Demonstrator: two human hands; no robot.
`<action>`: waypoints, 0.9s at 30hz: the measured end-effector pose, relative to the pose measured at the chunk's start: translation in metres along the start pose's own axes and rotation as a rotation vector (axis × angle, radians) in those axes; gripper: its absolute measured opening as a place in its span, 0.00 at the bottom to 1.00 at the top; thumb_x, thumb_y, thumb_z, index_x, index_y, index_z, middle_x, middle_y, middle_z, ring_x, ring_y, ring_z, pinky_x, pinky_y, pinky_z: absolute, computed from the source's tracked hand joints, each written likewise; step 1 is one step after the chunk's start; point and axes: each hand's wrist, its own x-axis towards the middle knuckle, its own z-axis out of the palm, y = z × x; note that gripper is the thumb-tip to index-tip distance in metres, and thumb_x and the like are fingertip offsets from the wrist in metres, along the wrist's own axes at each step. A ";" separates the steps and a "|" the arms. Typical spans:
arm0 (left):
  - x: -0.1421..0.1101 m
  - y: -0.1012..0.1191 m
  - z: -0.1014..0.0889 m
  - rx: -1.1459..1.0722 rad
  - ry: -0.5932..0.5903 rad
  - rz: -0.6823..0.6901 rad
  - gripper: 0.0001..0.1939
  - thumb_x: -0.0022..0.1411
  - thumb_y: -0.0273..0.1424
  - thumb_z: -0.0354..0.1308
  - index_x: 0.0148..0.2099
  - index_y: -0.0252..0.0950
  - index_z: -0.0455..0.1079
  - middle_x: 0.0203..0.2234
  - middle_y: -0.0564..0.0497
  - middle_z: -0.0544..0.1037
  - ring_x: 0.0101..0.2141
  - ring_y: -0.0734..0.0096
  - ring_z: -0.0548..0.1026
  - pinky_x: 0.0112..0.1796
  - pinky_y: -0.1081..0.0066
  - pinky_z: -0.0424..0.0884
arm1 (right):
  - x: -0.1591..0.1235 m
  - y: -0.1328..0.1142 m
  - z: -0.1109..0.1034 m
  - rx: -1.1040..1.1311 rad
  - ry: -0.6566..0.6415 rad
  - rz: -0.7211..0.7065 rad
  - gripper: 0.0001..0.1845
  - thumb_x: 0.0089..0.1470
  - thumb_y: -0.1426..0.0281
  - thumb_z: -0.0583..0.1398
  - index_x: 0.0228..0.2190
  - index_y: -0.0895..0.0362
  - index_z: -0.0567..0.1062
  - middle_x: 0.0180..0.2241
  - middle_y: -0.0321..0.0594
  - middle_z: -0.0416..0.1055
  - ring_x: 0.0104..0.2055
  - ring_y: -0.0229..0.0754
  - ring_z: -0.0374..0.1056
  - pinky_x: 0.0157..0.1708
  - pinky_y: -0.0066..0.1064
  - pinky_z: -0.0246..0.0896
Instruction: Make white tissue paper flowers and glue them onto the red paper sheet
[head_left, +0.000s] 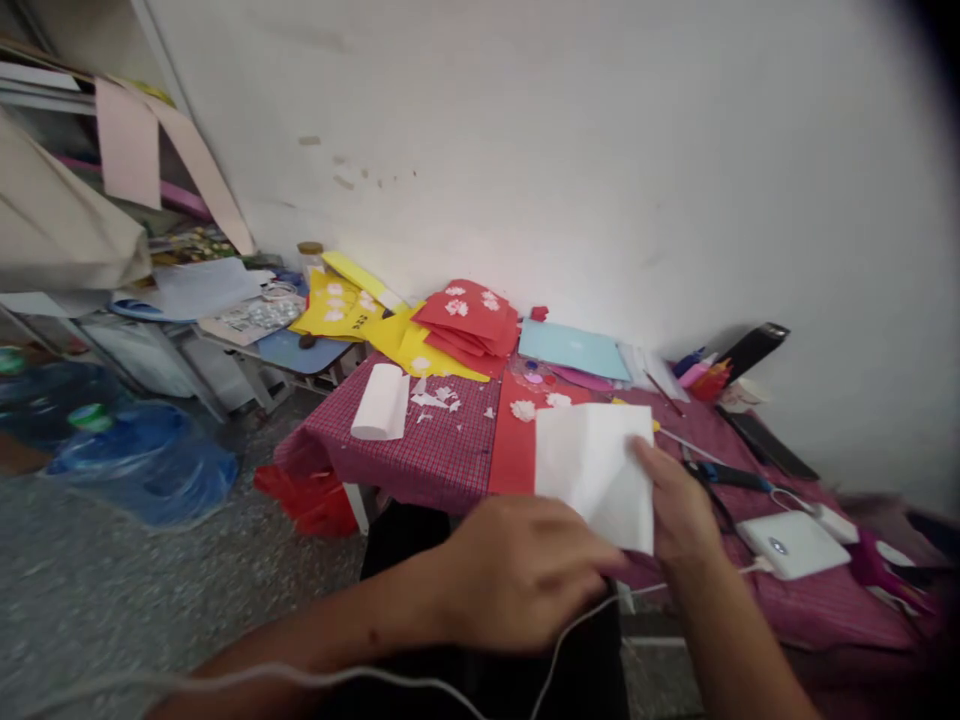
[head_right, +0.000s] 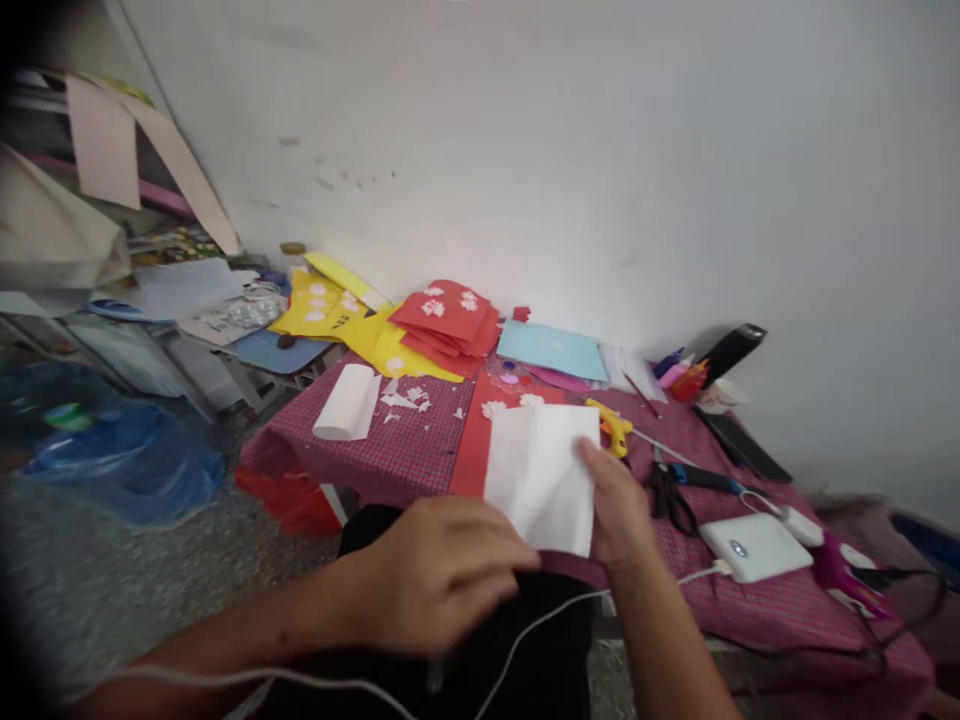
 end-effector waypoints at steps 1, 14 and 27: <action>0.038 0.012 -0.029 -0.036 0.058 -0.053 0.17 0.59 0.34 0.61 0.51 0.42 0.75 0.44 0.44 0.77 0.46 0.57 0.74 0.45 0.62 0.70 | -0.004 0.007 -0.002 0.005 -0.034 0.031 0.14 0.49 0.65 0.65 0.38 0.59 0.79 0.31 0.49 0.81 0.33 0.56 0.78 0.34 0.42 0.75; 0.082 -0.021 -0.033 -0.832 0.268 -0.510 0.16 0.52 0.35 0.69 0.39 0.29 0.73 0.32 0.43 0.79 0.31 0.67 0.75 0.36 0.68 0.69 | -0.020 0.051 -0.019 -0.006 -0.220 0.103 0.27 0.48 0.56 0.67 0.44 0.61 0.79 0.38 0.55 0.80 0.41 0.60 0.76 0.42 0.49 0.71; 0.092 -0.034 -0.051 -0.262 0.263 -0.403 0.13 0.57 0.38 0.62 0.34 0.32 0.70 0.26 0.52 0.73 0.27 0.74 0.68 0.29 0.75 0.61 | -0.024 0.084 -0.062 -0.233 -0.200 -0.075 0.22 0.49 0.59 0.68 0.42 0.58 0.79 0.36 0.45 0.80 0.29 0.45 0.72 0.31 0.35 0.66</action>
